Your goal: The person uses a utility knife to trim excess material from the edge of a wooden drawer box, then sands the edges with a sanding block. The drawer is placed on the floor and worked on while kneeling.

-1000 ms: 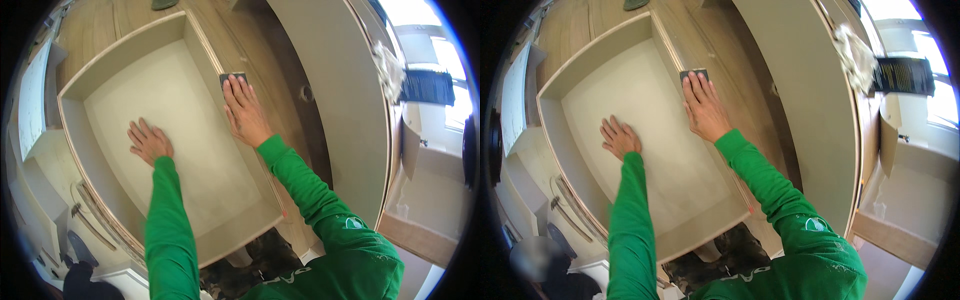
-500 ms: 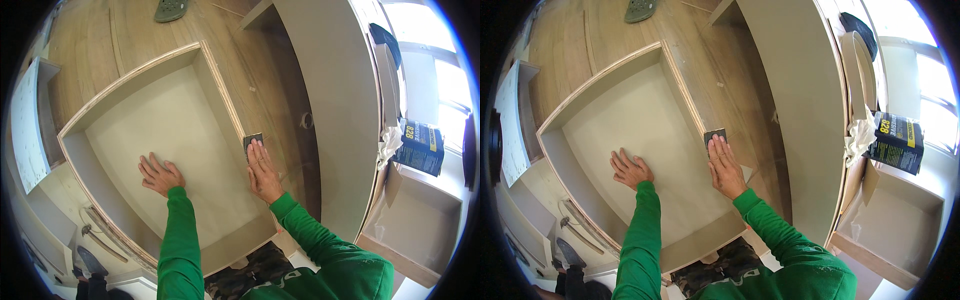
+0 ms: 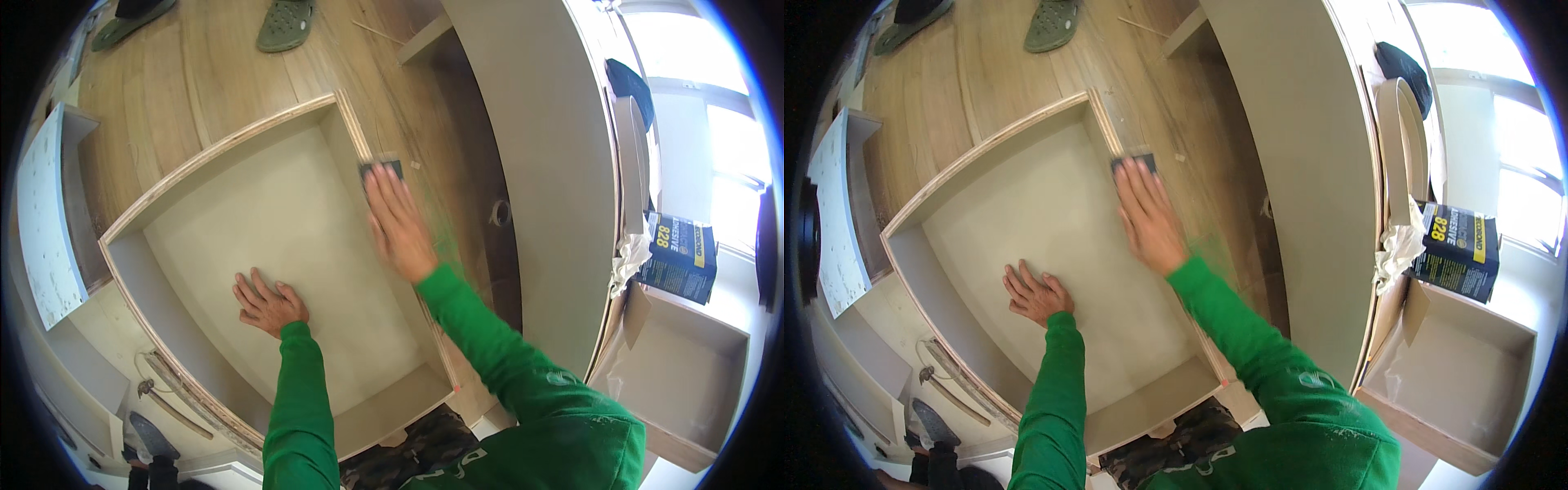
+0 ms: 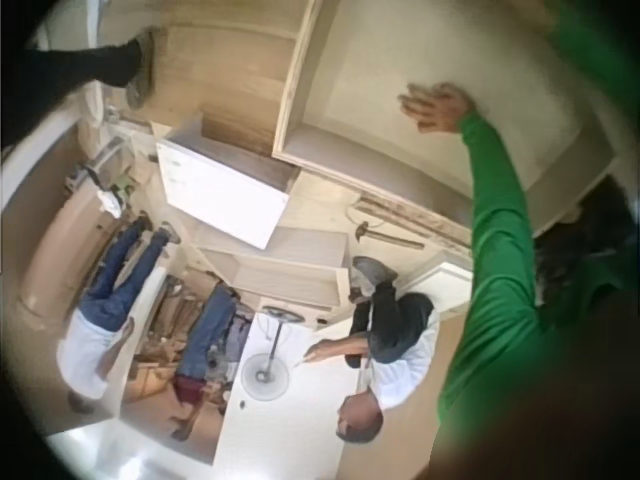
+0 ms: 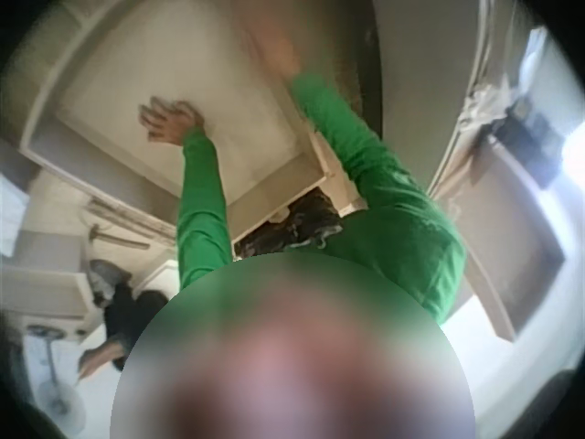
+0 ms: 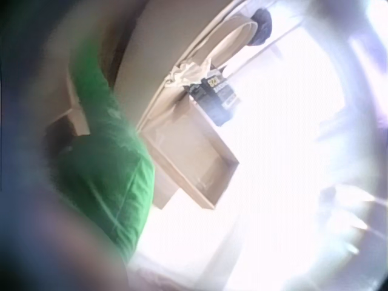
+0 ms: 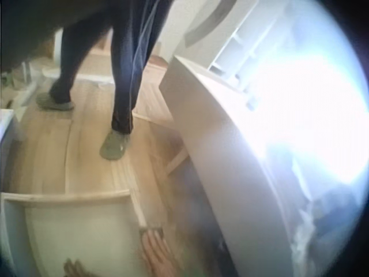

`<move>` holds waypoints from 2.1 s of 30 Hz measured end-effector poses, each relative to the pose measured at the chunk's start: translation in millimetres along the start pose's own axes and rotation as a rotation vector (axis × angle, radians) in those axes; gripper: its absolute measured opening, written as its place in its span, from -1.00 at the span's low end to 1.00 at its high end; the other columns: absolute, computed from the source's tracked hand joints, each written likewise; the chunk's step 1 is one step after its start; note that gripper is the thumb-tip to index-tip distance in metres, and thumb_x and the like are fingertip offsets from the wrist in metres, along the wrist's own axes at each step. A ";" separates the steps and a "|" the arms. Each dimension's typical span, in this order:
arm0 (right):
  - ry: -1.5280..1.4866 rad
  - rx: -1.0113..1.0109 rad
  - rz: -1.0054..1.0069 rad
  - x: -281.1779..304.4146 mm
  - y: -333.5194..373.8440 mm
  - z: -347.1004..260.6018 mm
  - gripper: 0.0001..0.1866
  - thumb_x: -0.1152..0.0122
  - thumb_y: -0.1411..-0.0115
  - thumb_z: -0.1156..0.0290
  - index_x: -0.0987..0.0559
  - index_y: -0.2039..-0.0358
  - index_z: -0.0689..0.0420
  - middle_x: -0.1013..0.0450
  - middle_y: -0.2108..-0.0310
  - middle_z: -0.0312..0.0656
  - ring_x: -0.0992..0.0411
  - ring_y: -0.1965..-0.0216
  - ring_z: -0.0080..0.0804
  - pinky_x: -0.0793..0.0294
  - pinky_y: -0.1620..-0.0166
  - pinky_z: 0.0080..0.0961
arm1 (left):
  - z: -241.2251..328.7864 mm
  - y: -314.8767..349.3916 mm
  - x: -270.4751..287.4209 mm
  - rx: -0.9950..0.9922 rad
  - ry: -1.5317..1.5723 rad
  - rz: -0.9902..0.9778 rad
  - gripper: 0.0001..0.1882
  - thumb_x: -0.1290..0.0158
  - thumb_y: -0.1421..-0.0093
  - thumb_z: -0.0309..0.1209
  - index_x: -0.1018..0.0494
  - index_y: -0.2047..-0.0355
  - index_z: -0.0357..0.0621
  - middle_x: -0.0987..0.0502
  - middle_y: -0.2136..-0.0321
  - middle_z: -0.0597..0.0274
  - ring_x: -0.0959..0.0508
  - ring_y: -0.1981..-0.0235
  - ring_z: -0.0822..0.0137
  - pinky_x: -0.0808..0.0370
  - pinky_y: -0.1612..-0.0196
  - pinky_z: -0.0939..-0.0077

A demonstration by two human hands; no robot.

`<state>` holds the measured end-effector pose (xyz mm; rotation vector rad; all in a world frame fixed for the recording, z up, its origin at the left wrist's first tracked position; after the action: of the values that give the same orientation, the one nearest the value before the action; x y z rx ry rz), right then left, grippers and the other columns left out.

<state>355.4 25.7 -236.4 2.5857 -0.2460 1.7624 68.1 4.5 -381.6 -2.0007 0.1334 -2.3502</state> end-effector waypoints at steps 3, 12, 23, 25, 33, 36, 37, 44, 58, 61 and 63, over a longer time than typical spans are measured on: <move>-0.070 -0.019 0.062 20.4 8.4 -15.3 -0.32 -0.17 -0.49 0.47 -0.25 -0.56 0.30 -0.14 -0.60 0.16 -0.13 -0.59 0.18 -0.17 -0.57 0.09 | -1.0 0.0 -0.3 0.005 -0.019 0.006 -0.38 0.06 -0.47 -0.17 -0.28 -0.51 0.07 -0.12 -0.61 0.11 -0.14 -0.58 -0.01 -0.23 -0.32 -0.19; 0.082 0.083 0.150 -31.0 -148.9 -3.0 -0.37 -0.01 -0.59 0.28 -0.28 -0.54 0.34 -0.20 -0.57 0.19 -0.15 -0.59 0.17 -0.11 -0.59 0.06 | -8.0 1.3 -3.2 0.029 -0.004 -0.033 -0.33 -0.02 -0.40 -0.16 -0.30 -0.51 0.07 -0.13 -0.61 0.08 -0.13 -0.59 -0.02 -0.21 -0.36 -0.27; -0.183 0.407 0.091 -155.4 -192.5 -293.7 -0.28 -0.16 -0.29 0.51 -0.37 -0.47 0.38 -0.27 -0.54 0.17 -0.21 -0.58 0.08 -0.06 -0.63 0.03 | -47.1 35.7 -67.2 0.573 1.125 -0.185 -0.35 -0.04 -0.40 -0.15 -0.33 -0.47 0.04 -0.17 -0.57 0.07 -0.18 -0.57 -0.04 -0.23 -0.35 -0.34; -0.222 0.457 0.036 -157.5 -189.3 -300.9 -0.28 -0.14 -0.29 0.51 -0.36 -0.47 0.39 -0.26 -0.54 0.19 -0.19 -0.58 0.11 -0.06 -0.63 0.04 | -42.7 29.1 -56.7 0.384 0.799 -0.204 -0.35 -0.06 -0.40 -0.14 -0.33 -0.47 0.02 -0.17 -0.58 0.07 -0.16 -0.58 -0.03 -0.24 -0.35 -0.34; 0.126 0.051 0.268 -48.5 -148.4 -4.7 -0.41 -0.05 -0.51 0.38 -0.39 -0.47 0.40 -0.27 -0.53 0.22 -0.18 -0.57 0.25 -0.09 -0.58 0.14 | -6.4 1.1 -0.6 0.038 0.050 -0.041 -0.33 -0.04 -0.41 -0.19 -0.28 -0.51 0.08 -0.10 -0.61 0.07 -0.12 -0.59 -0.01 -0.16 -0.37 -0.30; 0.140 0.121 0.380 -72.3 -164.0 -77.3 -0.41 -0.10 -0.46 0.42 -0.42 -0.42 0.45 -0.30 -0.49 0.28 -0.21 -0.56 0.23 -0.10 -0.59 0.10 | -9.3 4.5 -9.0 0.048 0.030 -0.092 -0.31 -0.03 -0.41 -0.18 -0.24 -0.52 0.06 -0.11 -0.60 0.07 -0.12 -0.59 -0.01 -0.14 -0.39 -0.30; 0.049 0.201 0.376 -90.0 -175.0 -121.4 -0.40 -0.16 -0.38 0.45 -0.45 -0.38 0.47 -0.35 -0.44 0.32 -0.24 -0.54 0.21 -0.12 -0.59 0.09 | -11.8 5.7 -8.3 0.044 0.049 -0.043 -0.32 -0.04 -0.41 -0.17 -0.27 -0.51 0.07 -0.12 -0.60 0.07 -0.12 -0.59 -0.02 -0.18 -0.36 -0.33; -0.182 0.542 0.024 -145.5 -189.7 -263.9 -0.31 -0.19 -0.29 0.45 -0.41 -0.43 0.40 -0.32 -0.50 0.18 -0.24 -0.56 0.05 -0.15 -0.60 0.03 | -19.1 15.1 -33.0 0.065 0.111 -0.166 -0.32 -0.04 -0.40 -0.16 -0.28 -0.51 0.10 -0.08 -0.62 0.08 -0.10 -0.60 -0.02 -0.23 -0.33 -0.37; -0.012 0.459 0.131 -154.9 -191.3 -256.7 -0.34 -0.18 -0.39 0.40 -0.40 -0.46 0.36 -0.26 -0.55 0.15 -0.13 -0.61 0.07 0.00 -0.65 0.00 | -16.4 14.3 -23.4 0.047 0.032 -0.119 -0.28 -0.05 -0.40 -0.05 -0.29 -0.53 0.07 0.03 -0.68 0.10 -0.02 -0.65 0.01 -0.10 -0.43 -0.38; -0.118 0.545 0.099 -164.8 -196.2 -289.8 -0.41 -0.04 -0.54 0.25 -0.41 -0.45 0.30 -0.30 -0.52 0.09 -0.16 -0.60 0.03 -0.06 -0.63 0.03 | -18.6 15.0 -39.8 0.085 -0.078 -0.309 -0.26 -0.05 -0.42 -0.06 -0.26 -0.56 0.13 0.00 -0.67 0.09 -0.01 -0.66 0.01 -0.09 -0.45 -0.39; -0.142 0.596 0.123 -156.8 -194.8 -290.1 -0.39 0.01 -0.58 0.15 -0.38 -0.50 0.19 -0.28 -0.55 -0.01 -0.14 -0.61 -0.03 -0.05 -0.63 0.00 | -18.1 10.7 -24.1 0.073 0.060 -0.193 -0.27 -0.04 -0.44 -0.07 -0.24 -0.58 0.16 0.00 -0.67 0.10 0.02 -0.67 0.00 -0.07 -0.46 -0.41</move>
<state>56.5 264.3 -257.7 3.1627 0.1545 1.9312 53.9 -3.3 -409.2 -1.9930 -0.1485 -2.4885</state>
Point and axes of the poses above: each hand's wrist, its own y-axis away from the middle knuckle, its own x-axis out of the back of the hand, z = x × y, the point moved 9 cm from there along -y, towards the middle knuckle
